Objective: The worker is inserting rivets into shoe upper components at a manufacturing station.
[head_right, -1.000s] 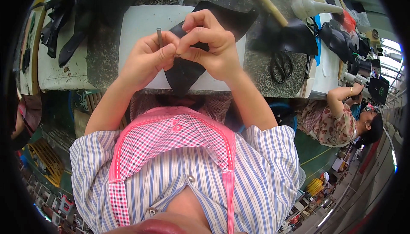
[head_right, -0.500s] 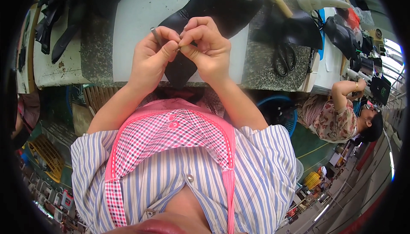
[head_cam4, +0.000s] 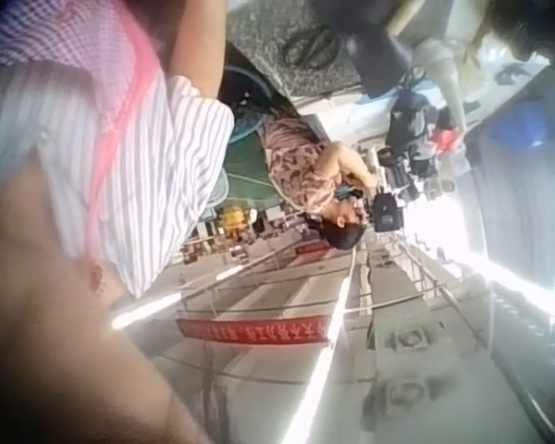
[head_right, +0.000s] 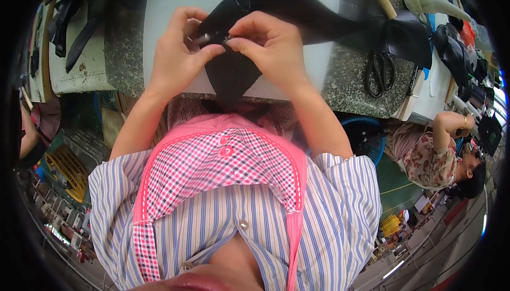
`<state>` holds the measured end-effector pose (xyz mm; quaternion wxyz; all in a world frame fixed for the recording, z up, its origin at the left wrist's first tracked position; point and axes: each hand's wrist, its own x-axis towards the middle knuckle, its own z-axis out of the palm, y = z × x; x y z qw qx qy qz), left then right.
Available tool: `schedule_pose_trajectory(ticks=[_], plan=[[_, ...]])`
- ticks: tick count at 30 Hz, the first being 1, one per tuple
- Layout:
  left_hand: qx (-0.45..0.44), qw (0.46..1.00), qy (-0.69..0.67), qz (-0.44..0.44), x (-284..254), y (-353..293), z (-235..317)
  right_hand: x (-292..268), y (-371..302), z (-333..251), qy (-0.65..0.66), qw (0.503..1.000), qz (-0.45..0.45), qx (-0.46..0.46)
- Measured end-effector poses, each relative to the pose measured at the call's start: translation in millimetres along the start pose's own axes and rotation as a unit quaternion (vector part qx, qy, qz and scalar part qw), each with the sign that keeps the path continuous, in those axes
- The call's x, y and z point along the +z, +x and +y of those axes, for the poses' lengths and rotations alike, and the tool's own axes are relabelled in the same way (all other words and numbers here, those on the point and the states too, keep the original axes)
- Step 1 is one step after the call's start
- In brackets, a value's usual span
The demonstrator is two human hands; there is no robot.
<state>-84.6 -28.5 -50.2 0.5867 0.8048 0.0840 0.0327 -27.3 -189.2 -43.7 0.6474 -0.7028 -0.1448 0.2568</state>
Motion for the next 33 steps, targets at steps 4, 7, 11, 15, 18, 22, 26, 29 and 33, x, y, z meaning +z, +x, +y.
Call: schedule_pose_trajectory(ticks=[4, 7, 11, 15, 18, 22, 26, 29, 33], plan=[[-0.078, 0.985, -0.153, -0.032, -3, 0, 5, 1, 5, 9, 0.022, 0.995, 0.01, -0.101], [-0.135, 0.956, -0.251, -0.067, -8, -1, 7, 1, 8, 10, 0.014, 0.99, 0.001, -0.142], [-0.141, 0.952, -0.26, -0.078, -10, -1, 8, 4, 7, 6, 0.009, 0.991, 0.003, -0.131], [-0.136, 0.955, -0.252, -0.075, -10, -2, 6, 4, 7, 4, 0.001, 0.994, -0.005, -0.108], [-0.127, 0.965, -0.221, -0.063, -6, -2, 3, 4, 7, 5, -0.008, 0.996, 0.015, -0.087], [-0.08, 0.988, -0.125, -0.043, 0, -2, 6, 0, 7, 6, -0.026, 0.996, 0.018, -0.082], [0.072, 0.997, 0.027, -0.016, -2, -3, 12, 1, 8, -21, -0.291, 0.939, 0.081, -0.168], [0.131, 0.99, 0.029, -0.052, -11, 3, 15, -9, 26, -40, -0.444, 0.803, 0.038, -0.396], [0.11, 0.985, -0.023, -0.133, -14, 6, 22, -21, 13, -40, -0.184, 0.966, -0.131, -0.128]])
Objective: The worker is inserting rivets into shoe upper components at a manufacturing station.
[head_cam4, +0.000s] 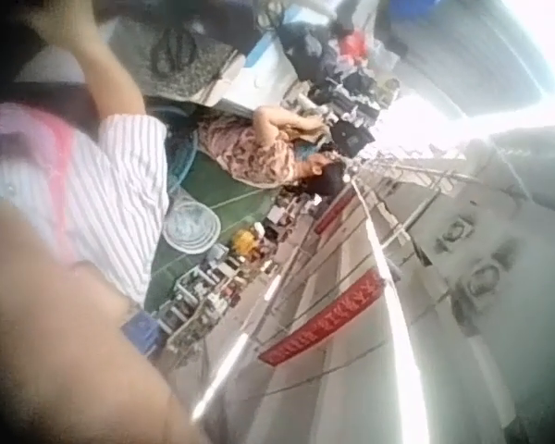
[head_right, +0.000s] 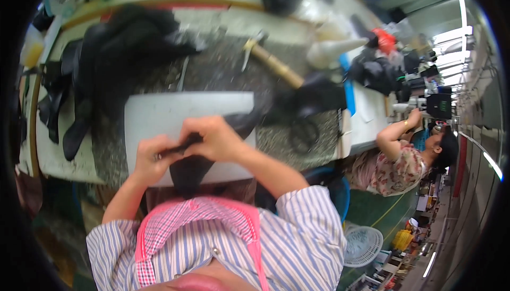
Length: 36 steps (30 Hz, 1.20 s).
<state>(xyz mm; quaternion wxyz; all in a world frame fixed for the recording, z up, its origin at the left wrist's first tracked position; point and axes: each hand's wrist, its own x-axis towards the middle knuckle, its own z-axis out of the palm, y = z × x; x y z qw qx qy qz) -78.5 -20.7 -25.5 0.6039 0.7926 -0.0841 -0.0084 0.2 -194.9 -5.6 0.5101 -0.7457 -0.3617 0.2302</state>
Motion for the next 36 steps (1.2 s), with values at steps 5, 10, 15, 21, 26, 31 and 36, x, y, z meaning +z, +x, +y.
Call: schedule_pose_trajectory(ticks=[5, 10, 15, 21, 26, 31, 36], plan=[[0.074, 0.983, 0.053, 0.161, 14, 5, 7, 9, -1, 3, 0.078, 0.986, 0.129, 0.068], [0.1, 0.981, 0.089, 0.139, 7, 1, 4, 18, -8, 2, 0.185, 0.971, 0.137, 0.059], [0.307, 0.923, 0.167, 0.161, 8, 7, -12, 17, -6, 0, 0.309, 0.941, 0.092, 0.101], [0.341, 0.887, 0.22, 0.219, 14, 7, -8, 28, -16, 0, 0.259, 0.946, 0.187, 0.046], [0.328, 0.885, 0.217, 0.25, 17, 7, -7, 30, -15, 4, 0.267, 0.939, 0.212, 0.047], [0.352, 0.877, 0.206, 0.255, 21, -3, -2, 32, -24, 1, 0.338, 0.919, 0.197, 0.054], [0.341, 0.902, 0.085, 0.251, 27, 4, -7, 27, -27, -1, 0.317, 0.932, 0.173, 0.018]])
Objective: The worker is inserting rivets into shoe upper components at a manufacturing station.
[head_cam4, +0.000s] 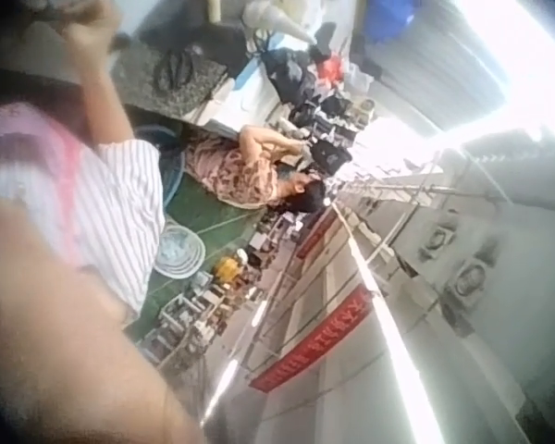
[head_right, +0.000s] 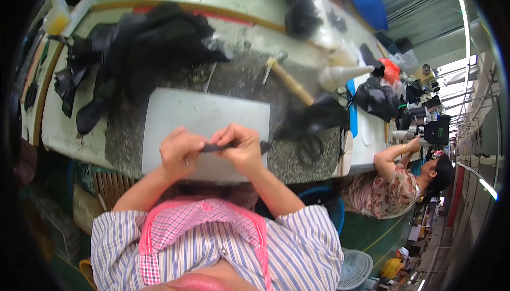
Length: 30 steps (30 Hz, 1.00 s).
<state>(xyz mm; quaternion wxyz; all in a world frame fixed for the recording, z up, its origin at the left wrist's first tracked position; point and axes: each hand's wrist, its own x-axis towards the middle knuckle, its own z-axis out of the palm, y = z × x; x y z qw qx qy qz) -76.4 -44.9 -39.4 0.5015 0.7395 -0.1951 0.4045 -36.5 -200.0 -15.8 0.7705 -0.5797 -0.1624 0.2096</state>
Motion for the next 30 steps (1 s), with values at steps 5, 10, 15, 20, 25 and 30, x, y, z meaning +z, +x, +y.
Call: schedule_pose_trajectory(ticks=[5, 10, 15, 20, 25, 30], plan=[[-0.256, 0.939, -0.219, -0.076, -7, 2, 5, 3, 0, -27, -0.175, 0.975, -0.093, -0.095], [-0.236, 0.949, -0.187, -0.087, -5, 8, -3, -6, 23, -33, -0.299, 0.924, -0.169, -0.17], [-0.182, 0.974, -0.117, -0.074, -5, 8, 1, -9, 22, -32, -0.287, 0.923, -0.204, -0.154], [-0.137, 0.986, 0.036, -0.09, -19, 48, 3, -24, 55, -62, -0.463, 0.837, -0.11, -0.271], [-0.212, 0.879, 0.401, -0.146, -45, 133, -51, -162, 170, -124, -0.52, 0.826, 0.037, -0.213], [-0.053, 0.712, 0.672, -0.195, -64, 107, -123, -104, 207, -45, -0.414, 0.708, 0.119, -0.56]])
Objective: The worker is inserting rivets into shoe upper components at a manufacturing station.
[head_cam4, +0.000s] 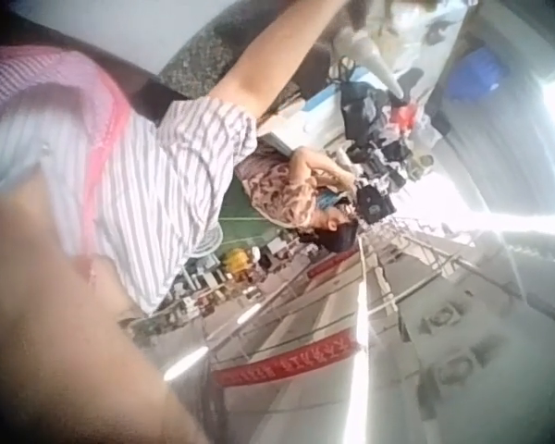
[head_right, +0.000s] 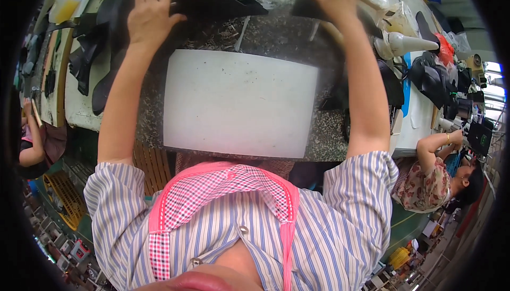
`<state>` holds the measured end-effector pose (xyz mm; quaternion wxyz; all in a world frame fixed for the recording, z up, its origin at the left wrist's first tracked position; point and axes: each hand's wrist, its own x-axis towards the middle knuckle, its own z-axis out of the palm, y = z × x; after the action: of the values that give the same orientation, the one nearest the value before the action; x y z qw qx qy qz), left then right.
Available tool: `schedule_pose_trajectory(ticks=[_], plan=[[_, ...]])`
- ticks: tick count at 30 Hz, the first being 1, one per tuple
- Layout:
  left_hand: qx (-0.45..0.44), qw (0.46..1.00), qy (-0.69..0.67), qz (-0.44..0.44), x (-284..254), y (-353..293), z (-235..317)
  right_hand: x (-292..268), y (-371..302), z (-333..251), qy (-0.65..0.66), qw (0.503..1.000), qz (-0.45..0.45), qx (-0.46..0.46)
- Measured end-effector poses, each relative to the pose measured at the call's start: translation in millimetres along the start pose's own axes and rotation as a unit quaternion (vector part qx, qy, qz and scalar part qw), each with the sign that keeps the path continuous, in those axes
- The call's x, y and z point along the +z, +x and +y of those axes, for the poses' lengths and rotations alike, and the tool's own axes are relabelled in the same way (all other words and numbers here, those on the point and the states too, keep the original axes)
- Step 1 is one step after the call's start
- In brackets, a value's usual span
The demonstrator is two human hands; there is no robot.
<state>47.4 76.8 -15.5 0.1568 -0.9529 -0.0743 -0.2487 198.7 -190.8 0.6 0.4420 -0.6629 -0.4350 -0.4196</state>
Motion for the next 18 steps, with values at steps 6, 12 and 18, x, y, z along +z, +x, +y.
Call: schedule_pose_trajectory(ticks=[6, 12, 18], plan=[[-0.057, 0.975, -0.205, 0.059, -21, 25, -22, 34, -47, -67, -0.112, 0.908, -0.397, 0.069], [-0.164, 0.958, -0.236, 0.009, -52, 30, -38, 40, -64, -69, -0.116, 0.852, -0.454, 0.233], [-0.068, 0.897, -0.422, 0.116, -99, -10, -28, 32, -80, -65, -0.174, 0.843, -0.451, 0.234]])
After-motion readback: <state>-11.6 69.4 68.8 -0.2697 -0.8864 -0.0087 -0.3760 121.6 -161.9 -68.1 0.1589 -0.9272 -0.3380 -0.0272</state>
